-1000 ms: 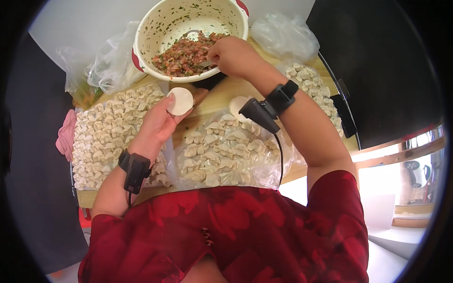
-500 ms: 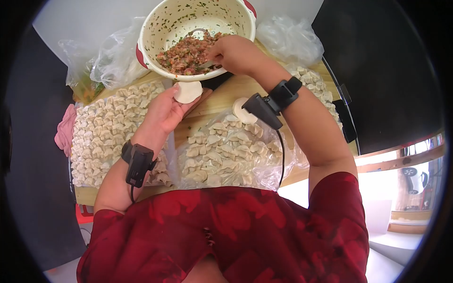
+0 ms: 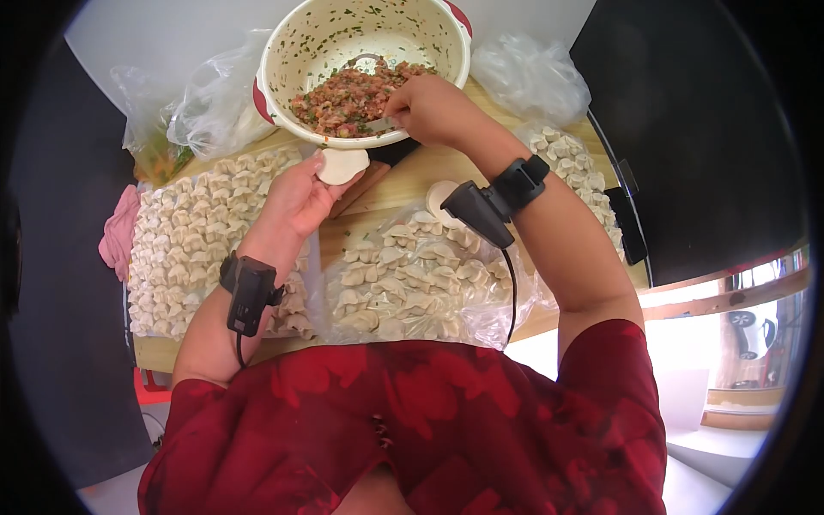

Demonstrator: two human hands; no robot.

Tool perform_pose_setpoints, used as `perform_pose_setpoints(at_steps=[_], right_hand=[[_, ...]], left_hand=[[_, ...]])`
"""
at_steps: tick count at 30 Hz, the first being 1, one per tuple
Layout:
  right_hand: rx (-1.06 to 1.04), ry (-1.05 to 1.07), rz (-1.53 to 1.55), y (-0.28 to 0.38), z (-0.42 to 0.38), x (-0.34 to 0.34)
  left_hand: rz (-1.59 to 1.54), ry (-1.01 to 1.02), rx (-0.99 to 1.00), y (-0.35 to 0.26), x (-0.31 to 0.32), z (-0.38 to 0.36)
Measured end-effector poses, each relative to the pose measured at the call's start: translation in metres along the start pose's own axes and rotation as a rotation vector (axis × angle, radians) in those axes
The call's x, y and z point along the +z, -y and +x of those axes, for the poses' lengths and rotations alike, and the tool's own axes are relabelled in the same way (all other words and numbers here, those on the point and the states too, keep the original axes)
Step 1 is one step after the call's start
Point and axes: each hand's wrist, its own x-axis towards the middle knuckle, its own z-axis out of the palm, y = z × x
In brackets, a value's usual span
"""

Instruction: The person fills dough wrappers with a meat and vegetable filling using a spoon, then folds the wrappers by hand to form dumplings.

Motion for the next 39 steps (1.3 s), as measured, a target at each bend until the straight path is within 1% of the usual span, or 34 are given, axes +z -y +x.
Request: perform_pose_setpoints(at_steps=[2,3,5,6,8,10,12,13,15,17,19,20,22,24,26,28,30,32,34,35,37,38,39], right_hand=[[0.109,-0.008,0.2,0.006,-0.008,-0.005],[0.109,-0.005,0.198,0.009,-0.012,-0.006],[0.128,-0.11,0.321,0.013,-0.023,-0.004],[0.128,-0.106,0.32,0.014,-0.029,0.0],[0.041,-0.272,0.41,0.016,-0.043,0.012],[0.064,-0.249,0.39,0.035,-0.057,0.017],[-0.109,-0.391,0.081,0.044,-0.068,0.028],[-0.156,-0.394,0.033,0.045,-0.071,0.033],[-0.141,-0.374,0.031,0.05,-0.079,0.034],[-0.125,-0.354,0.03,0.051,-0.081,0.031],[-0.098,-0.457,0.08,0.049,-0.078,0.018],[-0.097,-0.457,0.078,0.048,-0.076,0.013],[-0.017,-0.424,0.075,0.044,-0.072,0.005],[0.008,-0.405,0.042,0.039,-0.066,0.004],[0.03,-0.387,0.01,0.035,-0.055,0.002],[0.075,-0.281,-0.02,0.034,-0.045,-0.001],[0.085,-0.249,0.002,0.039,-0.041,-0.007],[0.091,-0.211,0.027,0.042,-0.039,-0.01],[0.0,-0.241,0.018,0.047,-0.049,-0.01],[0.0,-0.236,0.02,0.048,-0.055,-0.004],[-0.076,-0.344,0.096,0.051,-0.068,0.01],[-0.074,-0.343,0.095,0.052,-0.074,0.011],[-0.062,-0.395,0.141,0.056,-0.078,0.01]], left_hand=[[-0.003,-0.021,-0.01,-0.002,0.003,-0.001],[-0.004,-0.045,-0.022,-0.003,0.005,-0.002],[-0.005,-0.031,-0.021,-0.005,0.003,-0.003],[0.001,-0.012,-0.015,-0.006,0.002,-0.003],[-0.004,-0.01,-0.013,-0.007,-0.001,-0.002],[-0.004,-0.007,-0.015,-0.006,-0.003,-0.002],[-0.031,-0.035,-0.035,-0.007,-0.002,-0.003],[-0.031,-0.035,-0.035,-0.006,-0.003,-0.004],[0.029,-0.043,0.002,-0.005,-0.005,-0.006],[0.006,-0.032,-0.016,-0.004,-0.012,-0.005],[-0.019,-0.019,-0.035,-0.003,-0.01,-0.008],[-0.006,-0.04,-0.032,-0.002,-0.008,-0.011],[0.007,-0.057,-0.031,-0.003,-0.001,-0.018],[-0.035,-0.046,-0.074,-0.005,0.006,-0.022],[-0.033,-0.033,-0.068,-0.004,0.005,-0.019],[-0.032,-0.023,-0.065,-0.002,0.003,-0.014],[-0.065,0.016,-0.048,-0.002,0.005,-0.011],[-0.072,-0.002,-0.054,-0.002,0.008,-0.012],[-0.081,-0.025,-0.059,-0.005,0.011,-0.014],[-0.074,-0.019,-0.06,-0.005,0.01,-0.015],[-0.069,-0.014,-0.064,-0.003,0.009,-0.015],[-0.069,-0.005,-0.062,-0.002,0.007,-0.015],[-0.068,0.005,-0.06,-0.002,0.005,-0.016]])
